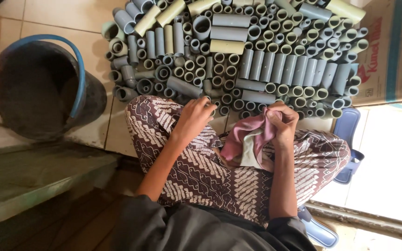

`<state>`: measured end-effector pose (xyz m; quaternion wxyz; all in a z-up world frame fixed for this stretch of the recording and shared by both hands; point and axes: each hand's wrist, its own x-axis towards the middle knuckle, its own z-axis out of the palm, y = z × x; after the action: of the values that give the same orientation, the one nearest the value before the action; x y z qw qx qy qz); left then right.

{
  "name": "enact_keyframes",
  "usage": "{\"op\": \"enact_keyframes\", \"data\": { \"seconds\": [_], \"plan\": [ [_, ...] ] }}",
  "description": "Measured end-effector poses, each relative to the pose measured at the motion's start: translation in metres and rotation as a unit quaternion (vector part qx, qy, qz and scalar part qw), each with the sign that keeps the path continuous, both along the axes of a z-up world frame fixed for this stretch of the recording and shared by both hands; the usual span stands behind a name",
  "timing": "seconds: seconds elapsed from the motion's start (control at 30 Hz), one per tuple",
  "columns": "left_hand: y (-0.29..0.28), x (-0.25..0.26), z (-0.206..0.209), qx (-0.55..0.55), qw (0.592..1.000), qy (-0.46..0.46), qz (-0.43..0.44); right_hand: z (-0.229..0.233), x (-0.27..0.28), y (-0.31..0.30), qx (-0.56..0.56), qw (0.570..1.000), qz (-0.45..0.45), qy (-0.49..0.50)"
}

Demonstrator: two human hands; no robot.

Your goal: The person sits on the floor and wipes small plastic pipe fittings with a cloth. They pick up fittings from a pile, wipe them, and place them into a cardboard box. The process is repeated for several fittings.

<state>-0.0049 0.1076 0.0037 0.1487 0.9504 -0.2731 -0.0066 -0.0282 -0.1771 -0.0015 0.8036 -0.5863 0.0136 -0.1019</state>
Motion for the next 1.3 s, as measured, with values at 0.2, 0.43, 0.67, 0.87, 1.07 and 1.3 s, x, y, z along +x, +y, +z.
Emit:
{"op": "enact_keyframes", "data": {
  "seconds": [0.2, 0.43, 0.67, 0.87, 1.07, 1.3],
  "plan": [
    [-0.007, 0.004, 0.001, 0.108, 0.99, -0.084, -0.014, 0.008, 0.001, 0.004, 0.01, 1.0, -0.004, -0.001],
    [-0.011, 0.007, 0.001, 0.129, 0.983, -0.131, -0.003, 0.005, 0.001, 0.005, 0.011, 1.0, -0.008, -0.004],
    [-0.012, 0.009, -0.001, 0.137, 0.988, -0.056, 0.041, 0.004, 0.001, 0.002, 0.017, 1.0, -0.011, -0.004],
    [-0.012, 0.006, -0.013, 0.155, 0.984, -0.065, 0.067, -0.001, 0.002, 0.005, 0.03, 1.0, -0.003, -0.007],
    [-0.015, 0.004, 0.009, 0.151, 0.985, -0.069, 0.051, 0.008, 0.001, 0.007, 0.036, 0.999, -0.001, -0.007],
    [-0.025, -0.004, 0.032, -0.148, 0.987, -0.049, 0.04, 0.008, 0.003, 0.002, 0.05, 0.998, -0.019, -0.018]
  ]
}}
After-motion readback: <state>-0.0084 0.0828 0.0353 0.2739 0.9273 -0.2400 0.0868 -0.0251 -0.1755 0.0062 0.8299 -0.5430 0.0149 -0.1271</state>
